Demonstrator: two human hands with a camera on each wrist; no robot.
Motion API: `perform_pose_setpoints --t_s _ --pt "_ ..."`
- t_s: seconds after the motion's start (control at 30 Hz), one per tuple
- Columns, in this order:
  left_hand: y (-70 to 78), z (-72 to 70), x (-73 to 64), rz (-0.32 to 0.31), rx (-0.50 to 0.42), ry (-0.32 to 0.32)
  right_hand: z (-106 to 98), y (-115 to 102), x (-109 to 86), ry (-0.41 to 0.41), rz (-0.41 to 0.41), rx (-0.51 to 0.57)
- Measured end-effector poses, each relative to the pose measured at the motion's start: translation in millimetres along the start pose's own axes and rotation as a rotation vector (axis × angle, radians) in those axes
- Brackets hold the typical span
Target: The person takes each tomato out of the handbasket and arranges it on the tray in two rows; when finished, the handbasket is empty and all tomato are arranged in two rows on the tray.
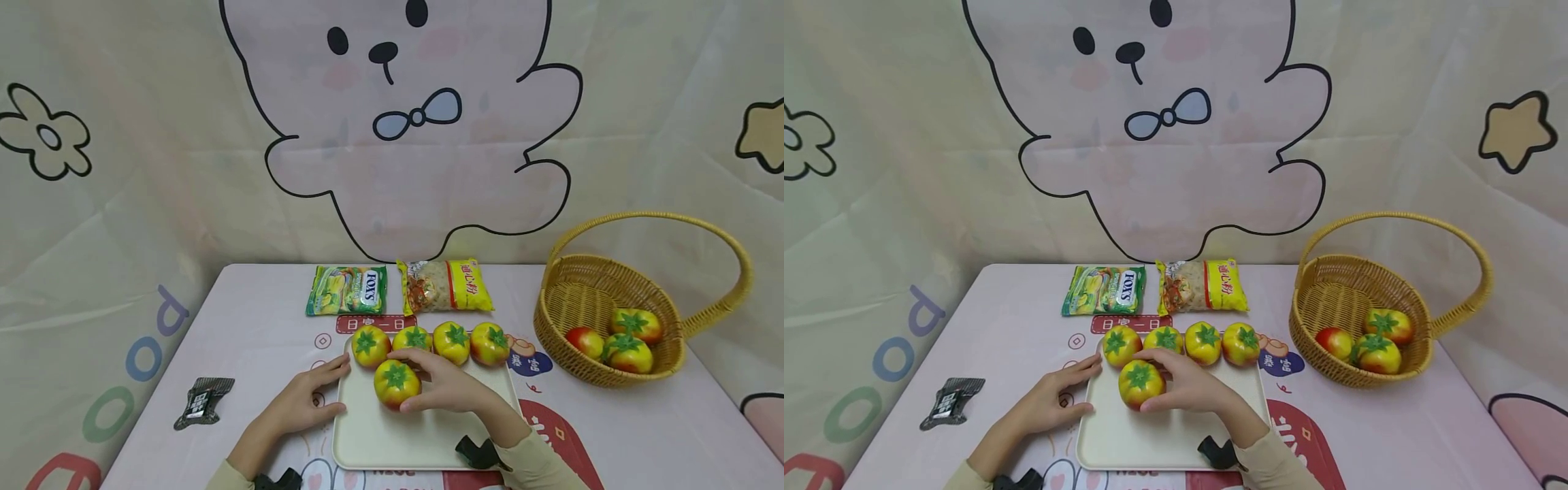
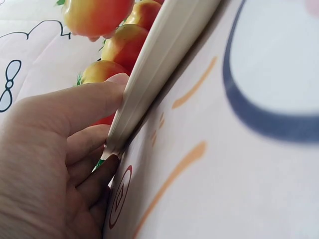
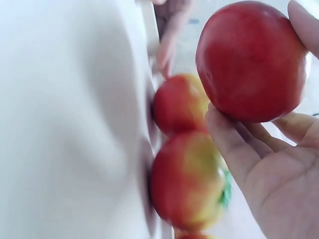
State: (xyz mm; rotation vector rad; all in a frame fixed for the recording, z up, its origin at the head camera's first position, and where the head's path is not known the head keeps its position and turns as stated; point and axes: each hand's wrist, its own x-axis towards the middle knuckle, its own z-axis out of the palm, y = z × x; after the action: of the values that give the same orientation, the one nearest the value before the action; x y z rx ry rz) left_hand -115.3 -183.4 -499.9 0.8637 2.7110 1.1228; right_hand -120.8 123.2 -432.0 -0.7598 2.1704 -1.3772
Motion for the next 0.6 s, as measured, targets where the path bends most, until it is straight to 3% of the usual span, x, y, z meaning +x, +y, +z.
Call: perform_pose_setpoints --t_s 0.3,0.6 --pt "-1.8 1.4 0.2 0.000 -0.001 0.003 21.6 -1.4 15.7 -0.069 0.024 -0.039" --pt "-0.9 1.4 0.3 0.007 0.002 0.015 31.0 -1.6 27.7 -0.125 0.026 -0.148"
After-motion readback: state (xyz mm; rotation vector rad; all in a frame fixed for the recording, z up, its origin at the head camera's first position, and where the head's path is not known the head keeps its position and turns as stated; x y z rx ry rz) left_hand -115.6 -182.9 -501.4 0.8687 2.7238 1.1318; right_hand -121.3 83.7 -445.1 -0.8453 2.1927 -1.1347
